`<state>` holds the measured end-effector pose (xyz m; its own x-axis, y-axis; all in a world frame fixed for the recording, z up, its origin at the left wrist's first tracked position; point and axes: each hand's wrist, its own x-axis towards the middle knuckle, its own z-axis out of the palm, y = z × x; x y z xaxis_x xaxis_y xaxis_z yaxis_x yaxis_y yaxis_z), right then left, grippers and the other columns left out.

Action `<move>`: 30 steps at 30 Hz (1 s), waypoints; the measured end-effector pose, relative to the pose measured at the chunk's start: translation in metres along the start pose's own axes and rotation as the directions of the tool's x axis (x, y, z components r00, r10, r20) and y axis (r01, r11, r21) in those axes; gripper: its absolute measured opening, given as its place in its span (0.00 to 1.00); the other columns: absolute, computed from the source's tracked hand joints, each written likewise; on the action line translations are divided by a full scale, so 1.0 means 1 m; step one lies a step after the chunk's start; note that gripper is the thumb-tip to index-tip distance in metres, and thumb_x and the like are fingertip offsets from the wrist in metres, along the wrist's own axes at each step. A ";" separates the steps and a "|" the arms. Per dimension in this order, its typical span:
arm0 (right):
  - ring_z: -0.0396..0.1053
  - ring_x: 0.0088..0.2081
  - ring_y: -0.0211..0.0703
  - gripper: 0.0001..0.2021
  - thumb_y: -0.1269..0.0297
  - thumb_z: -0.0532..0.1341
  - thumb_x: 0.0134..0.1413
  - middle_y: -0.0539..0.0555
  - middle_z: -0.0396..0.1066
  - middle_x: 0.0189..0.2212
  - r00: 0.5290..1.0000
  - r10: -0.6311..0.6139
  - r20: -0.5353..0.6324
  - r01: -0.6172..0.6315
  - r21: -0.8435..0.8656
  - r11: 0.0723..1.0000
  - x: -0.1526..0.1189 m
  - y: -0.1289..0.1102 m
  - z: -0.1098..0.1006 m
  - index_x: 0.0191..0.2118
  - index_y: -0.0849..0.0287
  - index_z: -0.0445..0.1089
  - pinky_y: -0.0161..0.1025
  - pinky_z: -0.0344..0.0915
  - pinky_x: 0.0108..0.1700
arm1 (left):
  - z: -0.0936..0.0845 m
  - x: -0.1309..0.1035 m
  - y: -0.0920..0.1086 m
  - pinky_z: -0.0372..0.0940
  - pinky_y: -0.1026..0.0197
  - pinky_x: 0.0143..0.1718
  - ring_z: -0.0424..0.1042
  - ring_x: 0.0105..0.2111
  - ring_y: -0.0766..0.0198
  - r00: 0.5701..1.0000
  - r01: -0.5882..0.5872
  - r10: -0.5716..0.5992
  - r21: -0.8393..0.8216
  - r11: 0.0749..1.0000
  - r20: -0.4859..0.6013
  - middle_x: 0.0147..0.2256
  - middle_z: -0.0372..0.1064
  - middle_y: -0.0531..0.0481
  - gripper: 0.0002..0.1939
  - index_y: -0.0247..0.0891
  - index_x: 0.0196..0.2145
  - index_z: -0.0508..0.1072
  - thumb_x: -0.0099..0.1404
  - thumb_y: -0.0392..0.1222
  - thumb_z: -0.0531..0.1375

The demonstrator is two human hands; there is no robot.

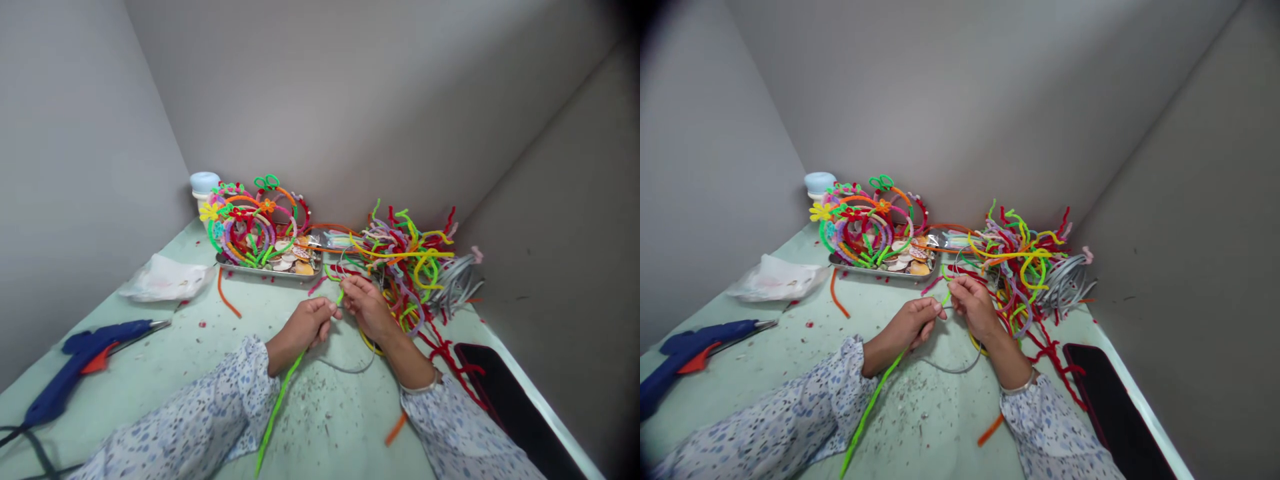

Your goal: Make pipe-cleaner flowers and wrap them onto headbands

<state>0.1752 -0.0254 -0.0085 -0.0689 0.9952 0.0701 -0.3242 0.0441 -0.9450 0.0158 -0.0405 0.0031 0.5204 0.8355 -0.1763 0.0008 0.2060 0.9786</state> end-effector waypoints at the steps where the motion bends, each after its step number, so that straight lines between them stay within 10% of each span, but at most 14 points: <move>1: 0.54 0.19 0.30 0.08 0.60 0.64 0.49 0.44 0.59 0.17 1.000 -0.011 -0.004 0.011 -0.010 1.000 0.000 0.000 0.000 0.29 0.58 0.68 0.29 0.49 0.20 | 0.000 0.000 0.000 0.43 0.71 0.10 0.47 0.08 0.75 1.000 0.007 -0.007 0.010 1.000 0.001 0.11 0.55 0.61 0.14 0.36 0.31 0.68 0.62 0.51 0.52; 21: 0.58 0.20 0.30 0.06 0.67 0.68 0.40 0.47 0.65 0.23 0.986 0.115 -0.123 -0.076 0.283 0.956 0.003 -0.004 0.008 0.25 0.59 0.70 0.29 0.54 0.18 | 0.002 0.000 0.002 0.43 0.70 0.12 0.47 0.09 0.75 0.999 -0.038 0.038 0.002 0.999 -0.010 0.12 0.55 0.61 0.16 0.36 0.32 0.68 0.61 0.52 0.53; 30: 0.62 0.20 0.30 0.09 0.64 0.69 0.39 0.44 0.66 0.21 0.957 0.016 -0.291 0.080 0.316 0.945 0.009 -0.007 -0.006 0.27 0.57 0.68 0.28 0.60 0.21 | -0.001 0.000 0.003 0.44 0.69 0.11 0.54 0.10 0.73 1.000 0.025 -0.024 -0.157 0.987 0.010 0.15 0.62 0.56 0.24 0.33 0.38 0.70 0.62 0.58 0.50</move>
<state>0.1825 -0.0166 -0.0037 0.2030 0.9783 -0.0413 -0.6104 0.0934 -0.7866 0.0146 -0.0393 0.0065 0.5289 0.8251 -0.1986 -0.1200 0.3044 0.9450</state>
